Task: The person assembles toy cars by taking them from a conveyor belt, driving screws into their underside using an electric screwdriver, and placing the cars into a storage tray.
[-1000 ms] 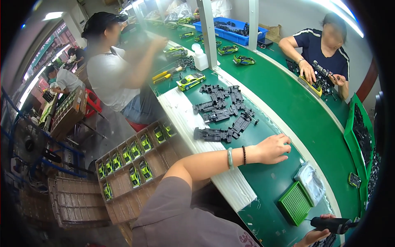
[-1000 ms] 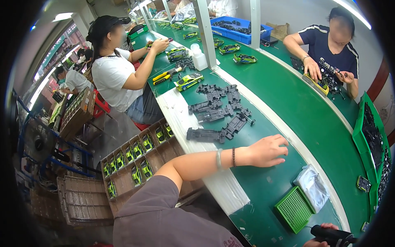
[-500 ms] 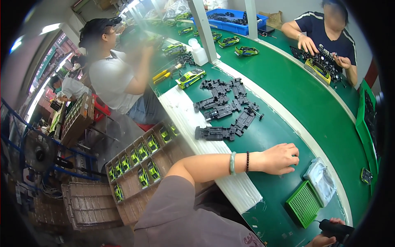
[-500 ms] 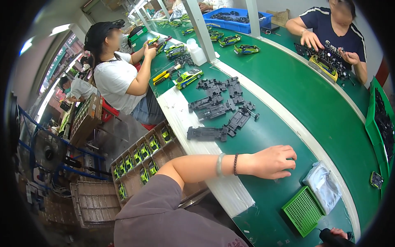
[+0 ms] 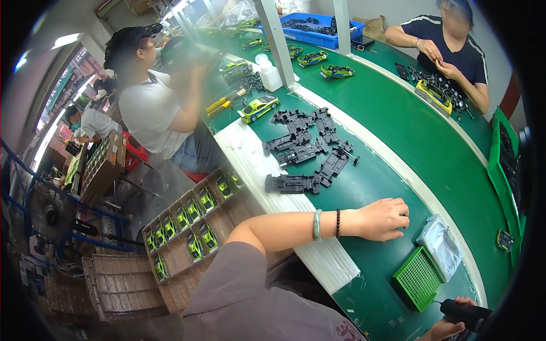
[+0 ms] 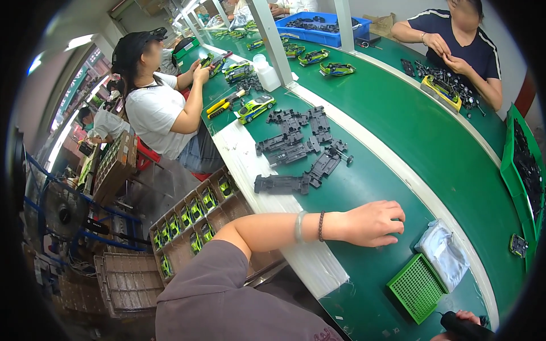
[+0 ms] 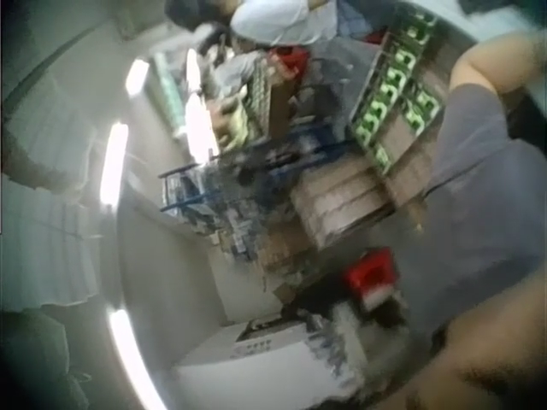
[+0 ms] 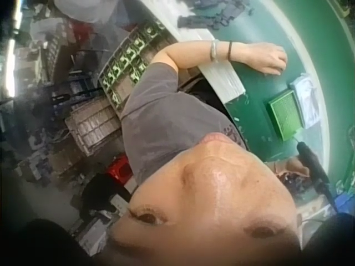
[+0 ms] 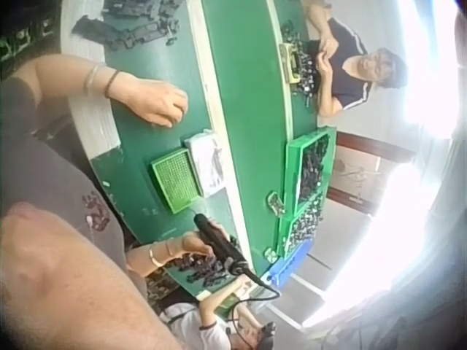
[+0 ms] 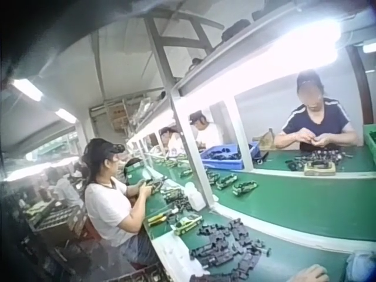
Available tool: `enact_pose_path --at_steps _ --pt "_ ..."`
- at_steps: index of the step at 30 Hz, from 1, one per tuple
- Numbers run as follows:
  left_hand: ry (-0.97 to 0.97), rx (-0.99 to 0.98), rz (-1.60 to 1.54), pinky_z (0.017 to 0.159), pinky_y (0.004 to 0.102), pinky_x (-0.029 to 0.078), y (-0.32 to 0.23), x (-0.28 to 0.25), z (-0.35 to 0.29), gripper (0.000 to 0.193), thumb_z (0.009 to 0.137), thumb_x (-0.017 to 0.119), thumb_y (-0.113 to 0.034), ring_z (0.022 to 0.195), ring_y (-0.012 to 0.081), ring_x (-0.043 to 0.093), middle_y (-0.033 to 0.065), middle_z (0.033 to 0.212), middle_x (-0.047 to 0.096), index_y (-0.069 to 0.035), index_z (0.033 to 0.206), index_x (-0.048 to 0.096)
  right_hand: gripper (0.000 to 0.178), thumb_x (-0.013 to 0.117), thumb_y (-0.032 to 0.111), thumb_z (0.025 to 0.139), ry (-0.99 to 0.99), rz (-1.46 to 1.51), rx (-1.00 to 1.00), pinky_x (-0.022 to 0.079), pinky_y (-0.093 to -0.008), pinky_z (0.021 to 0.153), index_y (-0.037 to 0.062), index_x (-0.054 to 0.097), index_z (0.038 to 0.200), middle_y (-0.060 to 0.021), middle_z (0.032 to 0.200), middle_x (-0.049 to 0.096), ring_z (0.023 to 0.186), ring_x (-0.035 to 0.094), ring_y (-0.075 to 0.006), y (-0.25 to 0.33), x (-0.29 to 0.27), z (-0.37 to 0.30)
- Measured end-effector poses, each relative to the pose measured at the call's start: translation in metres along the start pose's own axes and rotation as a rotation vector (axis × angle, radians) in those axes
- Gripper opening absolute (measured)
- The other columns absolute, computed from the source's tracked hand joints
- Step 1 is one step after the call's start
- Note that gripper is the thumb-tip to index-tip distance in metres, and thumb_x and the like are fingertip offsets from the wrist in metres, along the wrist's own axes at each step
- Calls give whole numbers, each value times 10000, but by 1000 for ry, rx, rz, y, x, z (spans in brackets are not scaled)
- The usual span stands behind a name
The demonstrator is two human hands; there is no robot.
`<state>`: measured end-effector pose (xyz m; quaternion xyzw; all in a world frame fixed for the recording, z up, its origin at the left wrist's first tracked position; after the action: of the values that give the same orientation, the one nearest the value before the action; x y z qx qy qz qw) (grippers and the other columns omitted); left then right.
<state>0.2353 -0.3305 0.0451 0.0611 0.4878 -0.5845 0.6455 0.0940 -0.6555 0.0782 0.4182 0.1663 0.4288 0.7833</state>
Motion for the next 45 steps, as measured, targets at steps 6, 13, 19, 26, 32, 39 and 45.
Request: enact_pose_path --at_steps 6,13,19,26,32,39,45 --pt "-2 8 8 822 380 445 -2 0 1 161 772 657 -218 938 258 510 82 940 549 -76 827 605 798 545 738 720 -28 47 39 508 -337 640 -18 514 972 -129 769 549 661 560 -236 -20 -22 0" --pt "-11 10 21 823 383 448 -2 -1 1 163 769 656 -216 945 263 515 87 936 553 -72 827 605 789 545 719 737 15 55 -13 509 -341 659 -22 504 1004 -134 803 553 693 564 -242 1 2 1" --pt "-3 7 19 825 387 446 -2 -1 0 165 770 656 -216 948 266 513 88 939 552 -70 826 604 790 553 719 732 10 52 2 509 -354 675 -15 502 1019 -133 820 557 706 564 -243 1 1 0" --pt "-12 5 -2 825 388 439 0 0 -1 163 769 657 -215 945 264 509 86 934 551 -69 820 603 802 560 734 711 39 91 31 509 -352 672 -8 504 1010 -129 806 556 697 564 -239 -9 -9 0" --pt "-25 14 16 821 380 440 -3 0 1 165 763 660 -216 933 261 511 84 929 552 -71 823 609 802 555 734 715 37 87 26 508 -347 674 -10 502 1007 -132 801 555 695 565 -240 -4 -5 2" --pt "-1 5 21 815 389 449 -6 -5 -1 167 763 666 -179 952 272 517 93 951 555 -61 834 572 801 548 732 725 -17 5 -31 507 -337 649 -15 500 1012 -128 796 550 681 562 -236 1 -1 2" --pt "-3 11 20 807 386 449 -6 -5 0 167 758 670 -179 946 270 517 93 951 555 -64 830 572 807 541 739 723 -17 13 -6 506 -335 637 -15 502 1008 -126 795 549 669 560 -234 -7 -6 2"
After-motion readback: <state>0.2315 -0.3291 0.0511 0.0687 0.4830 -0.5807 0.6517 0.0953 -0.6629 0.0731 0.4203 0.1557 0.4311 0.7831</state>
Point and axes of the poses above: each hand's wrist, its own z-axis towards the middle knuckle, its own x-axis out of the palm, y = z × x, the point moved 5 cm from there along z, towards the middle knuckle
